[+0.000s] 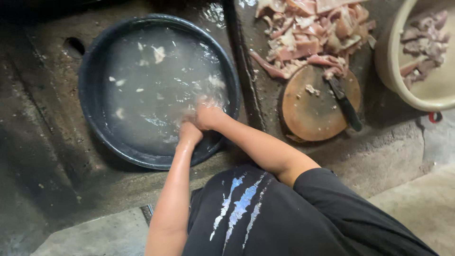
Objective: The person washes pieces of meat in a black basin filled with water, then transfers them to a wooden cutting board. Using a knife, they cut the meat into smaller pieces and place them into a white bowl. The person repeats this process of washing, cutting, and transferring the meat throughout the video.
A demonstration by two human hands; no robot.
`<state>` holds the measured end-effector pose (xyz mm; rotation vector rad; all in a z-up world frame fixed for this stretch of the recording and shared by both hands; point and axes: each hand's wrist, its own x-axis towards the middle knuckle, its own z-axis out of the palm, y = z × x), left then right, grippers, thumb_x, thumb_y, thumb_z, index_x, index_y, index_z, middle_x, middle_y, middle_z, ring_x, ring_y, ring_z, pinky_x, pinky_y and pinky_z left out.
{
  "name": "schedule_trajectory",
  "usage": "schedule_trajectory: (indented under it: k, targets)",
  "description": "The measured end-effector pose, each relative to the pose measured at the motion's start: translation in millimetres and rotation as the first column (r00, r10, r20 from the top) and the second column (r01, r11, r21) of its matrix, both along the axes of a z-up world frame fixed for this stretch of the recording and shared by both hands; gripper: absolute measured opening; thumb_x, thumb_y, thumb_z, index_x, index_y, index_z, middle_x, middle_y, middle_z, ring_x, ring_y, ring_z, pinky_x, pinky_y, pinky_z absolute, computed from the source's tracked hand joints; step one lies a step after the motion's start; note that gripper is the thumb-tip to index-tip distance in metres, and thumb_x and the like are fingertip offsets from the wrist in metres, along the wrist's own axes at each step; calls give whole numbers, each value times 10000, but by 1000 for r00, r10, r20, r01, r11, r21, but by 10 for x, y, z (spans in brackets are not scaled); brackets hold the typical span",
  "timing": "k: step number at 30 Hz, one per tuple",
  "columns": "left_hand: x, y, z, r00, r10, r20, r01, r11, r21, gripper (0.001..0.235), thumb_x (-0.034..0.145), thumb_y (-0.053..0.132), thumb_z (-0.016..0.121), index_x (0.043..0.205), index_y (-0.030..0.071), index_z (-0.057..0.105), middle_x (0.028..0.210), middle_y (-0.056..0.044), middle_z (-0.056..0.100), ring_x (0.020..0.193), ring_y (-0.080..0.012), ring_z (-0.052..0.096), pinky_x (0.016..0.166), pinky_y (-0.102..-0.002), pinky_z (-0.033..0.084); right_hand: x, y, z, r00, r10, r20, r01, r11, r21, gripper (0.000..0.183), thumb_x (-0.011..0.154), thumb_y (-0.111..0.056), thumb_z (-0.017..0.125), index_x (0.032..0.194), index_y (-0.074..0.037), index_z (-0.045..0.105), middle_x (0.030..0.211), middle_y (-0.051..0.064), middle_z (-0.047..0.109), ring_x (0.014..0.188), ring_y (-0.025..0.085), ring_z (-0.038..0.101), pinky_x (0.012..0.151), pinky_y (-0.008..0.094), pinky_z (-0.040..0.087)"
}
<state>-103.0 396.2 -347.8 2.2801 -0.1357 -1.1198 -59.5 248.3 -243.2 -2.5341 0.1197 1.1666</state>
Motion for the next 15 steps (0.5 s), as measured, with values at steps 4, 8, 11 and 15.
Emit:
schedule_trajectory:
  k: [4,8,11,15]
  targets:
    - [195,-83,481,981,129,-145,-119,990,76,424,851,92,605,1271,78,661,1193,-241,690,1089,-403,668,940,-504,526,20,65,-160,994,-93,-65,101,986,134,448,864,-356,641,1154,-25,722,1168,263,690,1120,432,664,980,483,518]
    - [321,-281,1194,676,616,-405,-727,649,-225,385,943,82,539,1327,89,524,1180,-124,664,1045,-227,644,898,-400,516,27,-32,2,882,-471,-33,448,813,372,425,916,-348,673,1166,-6,700,1120,251,718,1084,376,683,966,448,535]
    - [536,-553,1720,739,546,-395,-674,597,-436,365,898,45,521,1263,60,513,1202,-117,635,1099,-208,610,942,-363,510,-47,-299,374,690,-703,173,435,594,677,344,967,-259,645,1204,-17,701,1124,174,700,1023,248,680,913,383,548]
    - [726,-1402,2543,885,466,7,-236,460,-856,290,1000,127,586,1256,-2,538,1174,-162,657,1127,-292,637,1026,-384,502,-64,-1248,1407,444,-895,-35,521,226,823,341,989,-278,722,1225,-52,627,1136,75,702,1039,171,670,943,325,549]
